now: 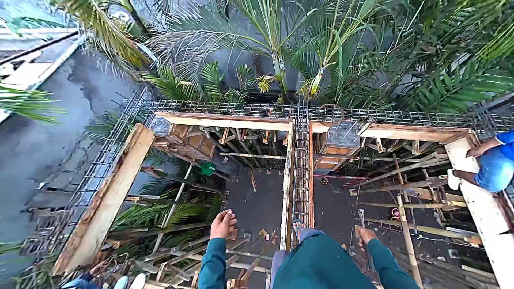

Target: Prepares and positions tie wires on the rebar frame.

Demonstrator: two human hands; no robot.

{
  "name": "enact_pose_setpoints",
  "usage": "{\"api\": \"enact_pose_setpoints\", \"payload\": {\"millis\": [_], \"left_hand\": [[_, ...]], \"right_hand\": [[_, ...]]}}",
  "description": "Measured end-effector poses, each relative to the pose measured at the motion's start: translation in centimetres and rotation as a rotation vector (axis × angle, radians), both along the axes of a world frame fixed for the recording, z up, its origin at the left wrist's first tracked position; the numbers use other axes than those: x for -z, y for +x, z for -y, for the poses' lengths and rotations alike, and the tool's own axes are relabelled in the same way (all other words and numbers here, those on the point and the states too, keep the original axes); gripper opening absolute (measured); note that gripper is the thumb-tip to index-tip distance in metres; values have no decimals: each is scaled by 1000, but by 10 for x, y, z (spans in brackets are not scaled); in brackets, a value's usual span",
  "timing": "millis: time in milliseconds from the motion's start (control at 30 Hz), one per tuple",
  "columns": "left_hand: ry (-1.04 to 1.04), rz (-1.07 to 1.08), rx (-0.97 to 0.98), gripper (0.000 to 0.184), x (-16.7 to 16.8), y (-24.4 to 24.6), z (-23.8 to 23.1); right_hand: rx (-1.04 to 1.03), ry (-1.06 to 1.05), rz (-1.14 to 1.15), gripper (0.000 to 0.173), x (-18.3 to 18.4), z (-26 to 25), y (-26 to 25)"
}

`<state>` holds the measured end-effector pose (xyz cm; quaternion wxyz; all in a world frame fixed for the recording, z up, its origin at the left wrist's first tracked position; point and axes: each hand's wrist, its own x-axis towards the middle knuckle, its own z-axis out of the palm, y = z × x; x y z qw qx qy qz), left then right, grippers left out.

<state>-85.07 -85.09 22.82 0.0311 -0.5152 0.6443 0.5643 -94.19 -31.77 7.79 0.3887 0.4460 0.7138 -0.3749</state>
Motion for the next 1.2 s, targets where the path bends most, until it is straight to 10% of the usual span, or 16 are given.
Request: {"api": "enact_pose_setpoints", "payload": {"millis": [333, 600, 1200], "left_hand": [[22, 169, -138, 41, 49, -22, 15], [150, 355, -272, 44, 125, -93, 4], [-60, 108, 144, 40, 7, -603, 120]], "right_hand": [[112, 8, -8, 40, -17, 21, -99], [9, 27, 94, 50, 42, 19, -157], [120, -6, 92, 47, 8, 95, -451]]}}
